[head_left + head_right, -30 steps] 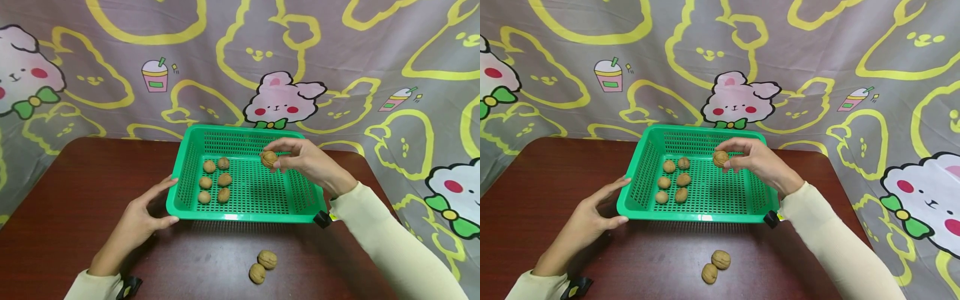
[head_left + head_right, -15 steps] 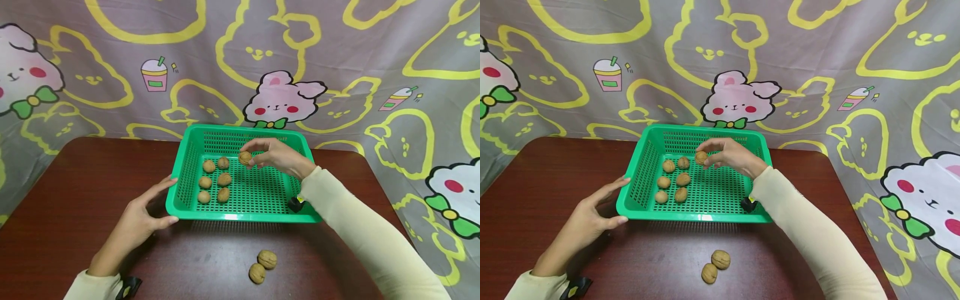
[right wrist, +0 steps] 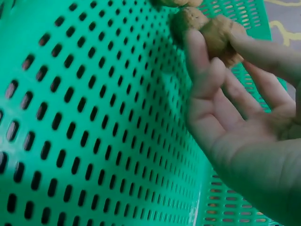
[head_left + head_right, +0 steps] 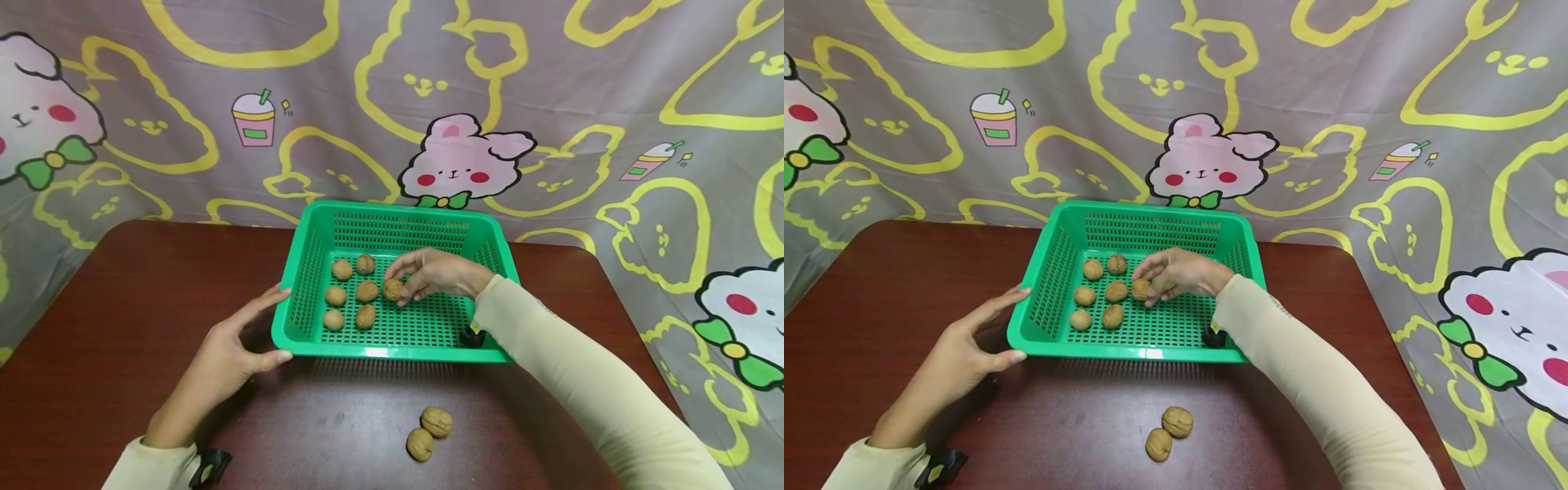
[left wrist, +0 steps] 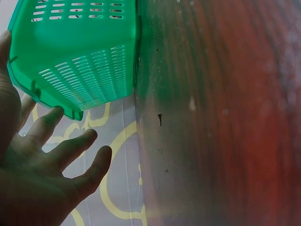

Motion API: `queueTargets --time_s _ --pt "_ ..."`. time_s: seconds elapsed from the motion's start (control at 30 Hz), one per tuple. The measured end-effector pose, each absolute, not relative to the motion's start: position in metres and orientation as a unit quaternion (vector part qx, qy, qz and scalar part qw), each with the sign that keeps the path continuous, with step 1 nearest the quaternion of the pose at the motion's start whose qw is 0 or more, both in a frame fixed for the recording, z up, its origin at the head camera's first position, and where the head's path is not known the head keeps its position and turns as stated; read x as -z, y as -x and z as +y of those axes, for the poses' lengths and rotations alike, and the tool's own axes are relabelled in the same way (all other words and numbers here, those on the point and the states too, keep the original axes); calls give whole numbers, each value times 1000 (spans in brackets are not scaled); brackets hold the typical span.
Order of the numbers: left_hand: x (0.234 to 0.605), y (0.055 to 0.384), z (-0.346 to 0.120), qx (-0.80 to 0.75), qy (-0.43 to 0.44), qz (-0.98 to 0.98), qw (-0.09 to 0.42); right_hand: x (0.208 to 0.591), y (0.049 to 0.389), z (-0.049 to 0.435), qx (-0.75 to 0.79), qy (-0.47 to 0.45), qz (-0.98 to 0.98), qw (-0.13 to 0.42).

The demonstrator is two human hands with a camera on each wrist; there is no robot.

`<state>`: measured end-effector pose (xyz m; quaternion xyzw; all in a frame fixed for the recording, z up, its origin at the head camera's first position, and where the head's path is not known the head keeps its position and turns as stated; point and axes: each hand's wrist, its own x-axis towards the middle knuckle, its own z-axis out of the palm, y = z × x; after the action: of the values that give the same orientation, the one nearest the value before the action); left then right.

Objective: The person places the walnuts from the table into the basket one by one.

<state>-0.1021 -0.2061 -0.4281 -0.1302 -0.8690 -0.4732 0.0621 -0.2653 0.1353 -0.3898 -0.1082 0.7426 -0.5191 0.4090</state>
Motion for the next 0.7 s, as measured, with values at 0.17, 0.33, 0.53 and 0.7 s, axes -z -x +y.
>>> queueTargets --time_s 0.17,0.33,0.53,0.7 --pt "427 102 -206 478 128 -867 59 393 263 133 473 125 743 457" --pt "427 102 -205 481 131 -864 63 395 261 133 450 142 746 470" --pt "427 102 -206 482 134 -863 65 395 261 132 438 158 744 479" --pt "427 102 -206 476 132 -867 64 395 261 132 431 158 745 485"
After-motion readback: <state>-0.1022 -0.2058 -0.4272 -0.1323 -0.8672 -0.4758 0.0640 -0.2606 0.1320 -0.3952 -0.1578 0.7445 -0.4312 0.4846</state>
